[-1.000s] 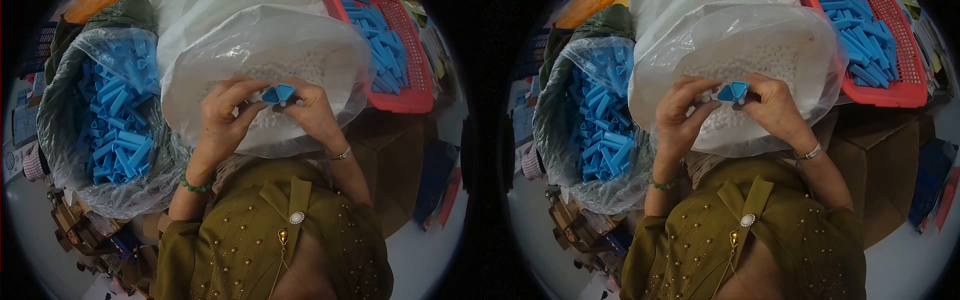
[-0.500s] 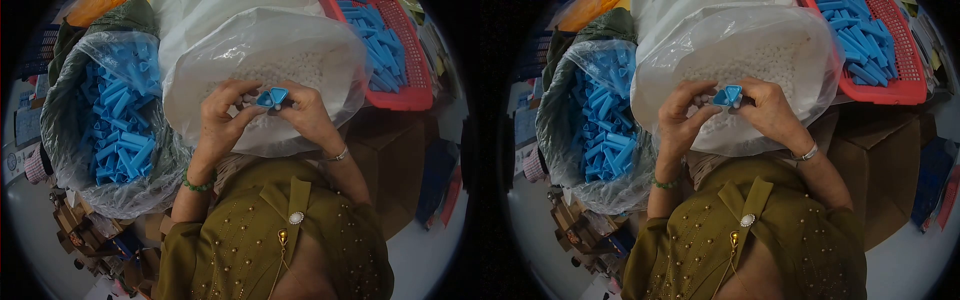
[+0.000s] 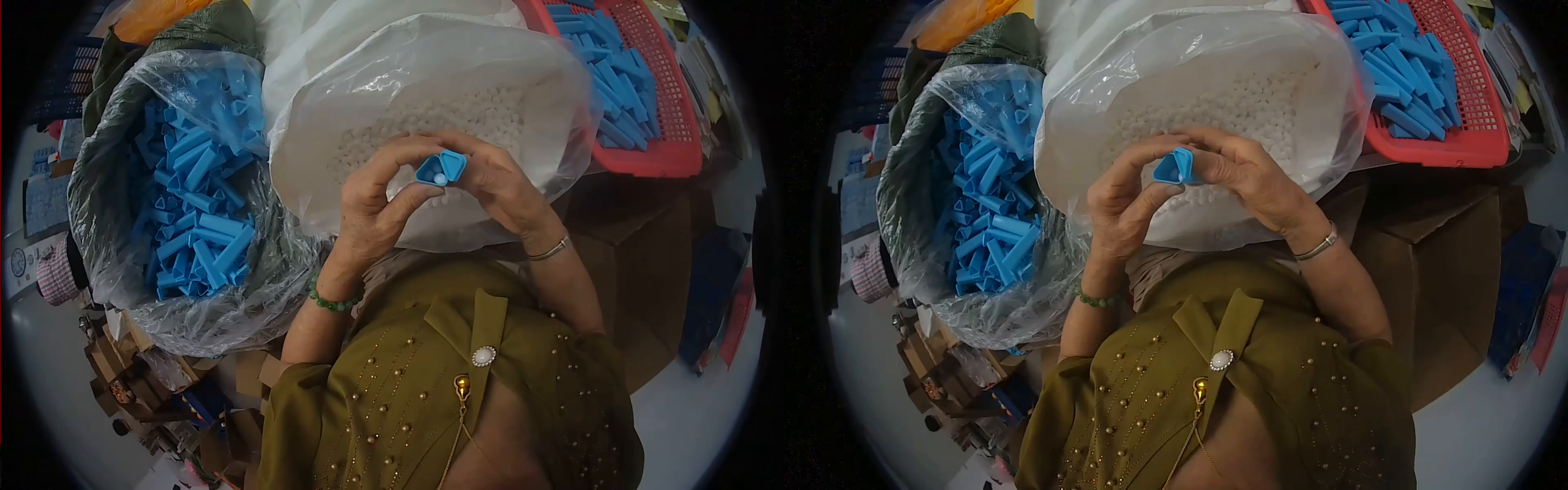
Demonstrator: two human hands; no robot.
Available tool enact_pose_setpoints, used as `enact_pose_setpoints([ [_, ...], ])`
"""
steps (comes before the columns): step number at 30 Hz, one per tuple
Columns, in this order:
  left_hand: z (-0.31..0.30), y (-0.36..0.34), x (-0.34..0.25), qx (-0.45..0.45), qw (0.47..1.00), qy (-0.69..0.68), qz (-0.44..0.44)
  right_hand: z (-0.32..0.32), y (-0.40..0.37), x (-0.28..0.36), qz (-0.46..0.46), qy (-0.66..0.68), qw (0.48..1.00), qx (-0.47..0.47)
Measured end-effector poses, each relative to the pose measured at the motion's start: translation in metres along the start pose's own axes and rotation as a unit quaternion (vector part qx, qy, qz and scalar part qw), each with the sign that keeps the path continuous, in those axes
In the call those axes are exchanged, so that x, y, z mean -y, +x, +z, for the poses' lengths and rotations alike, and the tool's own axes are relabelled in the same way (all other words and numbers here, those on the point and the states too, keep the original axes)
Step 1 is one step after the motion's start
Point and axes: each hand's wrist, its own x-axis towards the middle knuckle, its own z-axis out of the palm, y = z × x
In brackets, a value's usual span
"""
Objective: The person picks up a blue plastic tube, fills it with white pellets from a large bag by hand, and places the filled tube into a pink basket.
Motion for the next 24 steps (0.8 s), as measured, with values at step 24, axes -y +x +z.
enact_pose_setpoints([
  [24, -0.302, 0.058, -0.014, -0.253, 0.789, 0.552, -0.091, -0.163, -0.038, 0.109, -0.277, -0.661, 0.598, -0.359],
])
